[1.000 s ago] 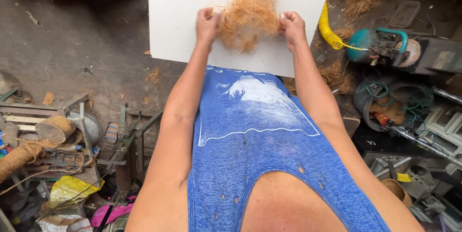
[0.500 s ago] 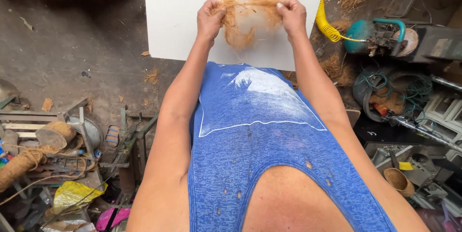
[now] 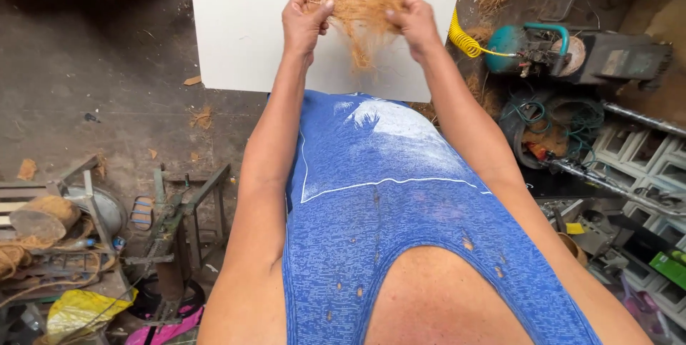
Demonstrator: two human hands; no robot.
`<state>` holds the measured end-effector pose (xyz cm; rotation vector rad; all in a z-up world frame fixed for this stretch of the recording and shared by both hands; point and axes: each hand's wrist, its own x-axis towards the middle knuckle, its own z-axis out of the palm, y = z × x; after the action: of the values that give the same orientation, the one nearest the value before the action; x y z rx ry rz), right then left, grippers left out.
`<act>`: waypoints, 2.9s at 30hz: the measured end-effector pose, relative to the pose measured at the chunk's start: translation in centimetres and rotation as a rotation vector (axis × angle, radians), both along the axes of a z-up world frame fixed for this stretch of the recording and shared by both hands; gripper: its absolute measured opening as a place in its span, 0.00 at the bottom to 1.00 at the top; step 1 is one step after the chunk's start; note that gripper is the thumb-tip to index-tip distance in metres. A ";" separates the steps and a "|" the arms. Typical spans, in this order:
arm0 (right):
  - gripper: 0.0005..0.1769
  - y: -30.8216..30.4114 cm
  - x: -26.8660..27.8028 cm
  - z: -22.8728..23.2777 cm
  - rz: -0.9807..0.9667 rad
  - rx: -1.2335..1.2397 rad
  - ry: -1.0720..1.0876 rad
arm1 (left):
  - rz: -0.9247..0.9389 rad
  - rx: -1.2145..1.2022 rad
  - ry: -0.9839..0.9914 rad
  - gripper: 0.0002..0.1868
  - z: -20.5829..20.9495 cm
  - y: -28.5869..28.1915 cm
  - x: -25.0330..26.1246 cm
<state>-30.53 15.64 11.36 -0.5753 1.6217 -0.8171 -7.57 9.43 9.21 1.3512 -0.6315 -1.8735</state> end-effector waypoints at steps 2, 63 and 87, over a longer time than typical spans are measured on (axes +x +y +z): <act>0.14 0.4 -1.8 -0.4 -0.161 0.001 -0.008 | -0.025 -0.021 -0.065 0.14 0.7 -0.1 1.3; 0.07 -1.9 0.0 -0.9 -0.292 0.012 0.306 | 0.145 0.043 -0.012 0.18 -0.9 0.8 0.8; 0.13 -5.0 -1.0 4.3 0.232 -0.428 0.325 | -0.045 -0.455 -0.358 0.15 3.5 -0.5 -2.5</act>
<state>-31.49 10.68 15.70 -1.2293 1.6328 -0.9355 -10.07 8.90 12.70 1.3722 -1.1968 -1.4072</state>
